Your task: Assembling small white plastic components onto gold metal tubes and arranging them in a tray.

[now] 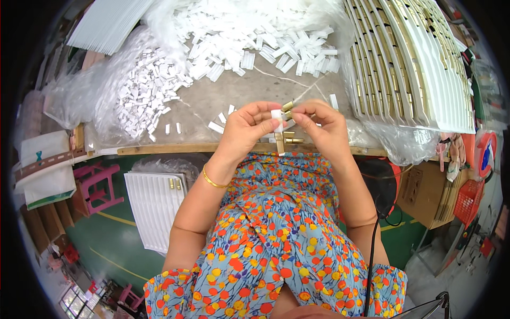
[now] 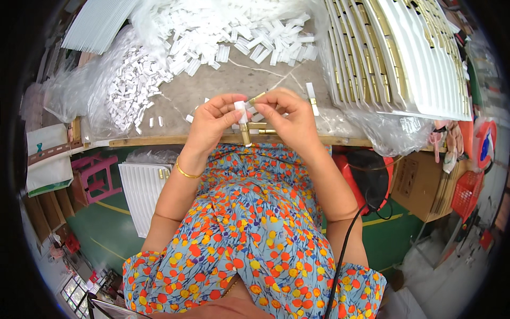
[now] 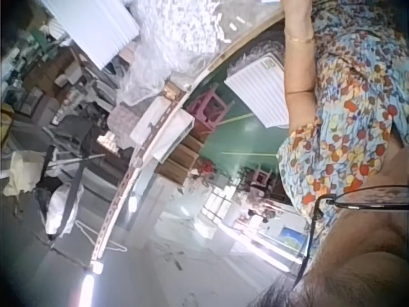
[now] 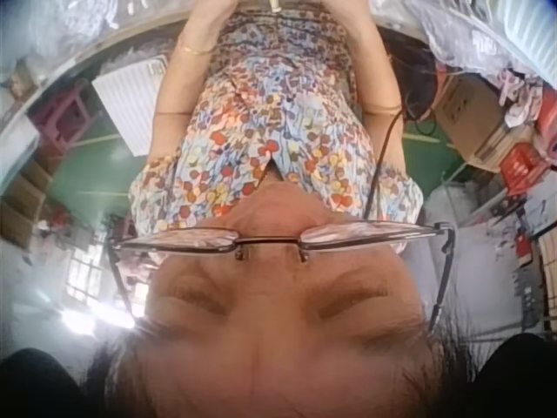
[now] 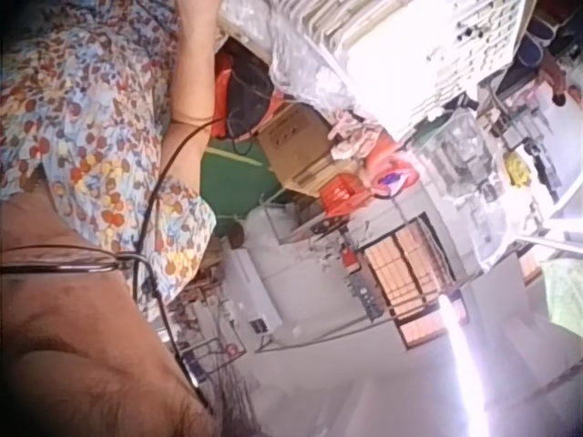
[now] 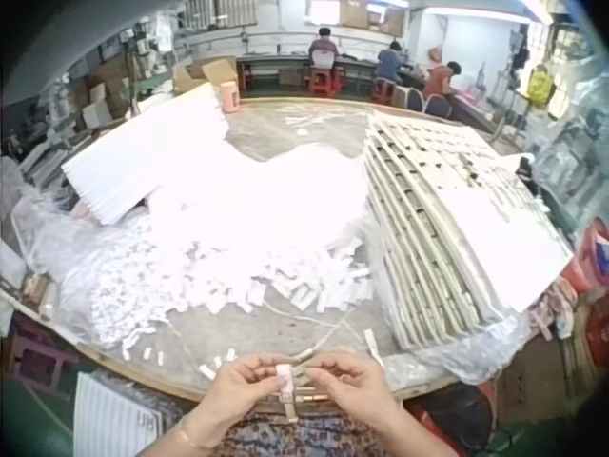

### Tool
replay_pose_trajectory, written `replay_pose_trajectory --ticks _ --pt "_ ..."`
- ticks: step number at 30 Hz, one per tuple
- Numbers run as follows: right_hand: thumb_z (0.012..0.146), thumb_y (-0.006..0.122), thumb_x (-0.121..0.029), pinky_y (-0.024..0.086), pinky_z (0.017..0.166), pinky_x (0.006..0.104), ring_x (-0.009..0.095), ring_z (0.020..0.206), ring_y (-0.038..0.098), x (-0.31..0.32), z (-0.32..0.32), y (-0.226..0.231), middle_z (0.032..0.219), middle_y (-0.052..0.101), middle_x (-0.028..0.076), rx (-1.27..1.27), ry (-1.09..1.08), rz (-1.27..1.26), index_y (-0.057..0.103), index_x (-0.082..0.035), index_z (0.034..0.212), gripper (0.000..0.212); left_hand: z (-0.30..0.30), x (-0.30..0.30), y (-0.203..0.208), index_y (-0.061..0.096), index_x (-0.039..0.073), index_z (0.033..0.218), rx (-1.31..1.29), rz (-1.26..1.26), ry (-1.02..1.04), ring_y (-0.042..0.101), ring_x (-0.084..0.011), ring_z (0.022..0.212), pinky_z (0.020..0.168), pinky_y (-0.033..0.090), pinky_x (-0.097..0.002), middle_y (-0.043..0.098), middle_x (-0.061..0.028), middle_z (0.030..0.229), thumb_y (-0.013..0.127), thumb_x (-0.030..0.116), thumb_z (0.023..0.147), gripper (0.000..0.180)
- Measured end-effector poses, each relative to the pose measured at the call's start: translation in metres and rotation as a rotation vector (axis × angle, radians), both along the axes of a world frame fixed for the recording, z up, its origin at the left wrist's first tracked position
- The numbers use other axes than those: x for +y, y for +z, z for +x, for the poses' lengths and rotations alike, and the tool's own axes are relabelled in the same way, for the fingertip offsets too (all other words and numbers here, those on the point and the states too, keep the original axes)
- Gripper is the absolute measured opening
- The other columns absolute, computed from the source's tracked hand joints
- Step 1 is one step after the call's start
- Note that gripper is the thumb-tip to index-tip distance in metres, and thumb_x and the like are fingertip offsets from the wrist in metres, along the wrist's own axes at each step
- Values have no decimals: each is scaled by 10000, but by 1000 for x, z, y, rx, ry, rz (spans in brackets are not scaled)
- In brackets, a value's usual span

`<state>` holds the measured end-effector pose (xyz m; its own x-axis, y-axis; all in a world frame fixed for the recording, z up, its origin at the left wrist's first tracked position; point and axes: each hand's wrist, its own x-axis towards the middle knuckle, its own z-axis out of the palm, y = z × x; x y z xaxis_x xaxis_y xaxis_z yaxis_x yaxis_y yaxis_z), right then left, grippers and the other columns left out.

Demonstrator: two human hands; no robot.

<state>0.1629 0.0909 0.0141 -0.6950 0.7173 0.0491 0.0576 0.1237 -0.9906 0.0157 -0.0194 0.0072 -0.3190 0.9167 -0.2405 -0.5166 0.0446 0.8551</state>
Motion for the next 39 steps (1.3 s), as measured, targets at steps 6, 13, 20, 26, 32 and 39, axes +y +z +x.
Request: replay_pose_trajectory --ticks 6,13,20,26,32,39 --pt "755 684 -38 431 588 226 88 706 543 -3 -12 1 826 598 29 34 126 30 667 -17 882 130 -3 -8 -8 588 -37 1040 -88 -10 -97 639 -160 837 722 523 -269 651 -98 919 579 109 883 215" --pt "785 618 12 422 515 239 113 592 545 -3 -19 -5 704 578 67 16 26 299 619 11 809 24 -3 0 -15 611 -41 959 -355 -122 -107 615 -126 687 601 525 -236 645 -78 856 601 145 872 205" --pt "808 602 -12 449 508 254 131 559 563 -13 -19 -16 691 586 85 4 -133 269 616 11 801 28 4 4 -21 611 -44 945 -503 -105 -55 637 -159 697 593 545 -242 648 -106 842 614 107 852 177" --pt "824 606 -38 458 528 244 100 575 562 -20 -15 -17 673 608 69 -36 -191 67 617 19 805 61 8 4 -20 611 -45 931 -484 -143 -29 638 -166 696 593 548 -246 647 -110 824 627 110 842 180" --pt "851 597 -67 460 556 222 69 618 557 -24 -12 -19 699 617 33 -1 -216 -139 614 22 831 92 13 5 -12 610 -46 907 -464 -187 1 637 -163 682 586 547 -240 643 -117 806 638 106 833 172" --pt "849 624 -93 473 626 190 68 687 575 -7 -3 -13 793 644 33 142 -24 -566 645 18 914 130 9 0 -18 604 -35 956 -471 -171 -143 635 -153 758 626 531 -229 649 -111 852 592 121 865 181"
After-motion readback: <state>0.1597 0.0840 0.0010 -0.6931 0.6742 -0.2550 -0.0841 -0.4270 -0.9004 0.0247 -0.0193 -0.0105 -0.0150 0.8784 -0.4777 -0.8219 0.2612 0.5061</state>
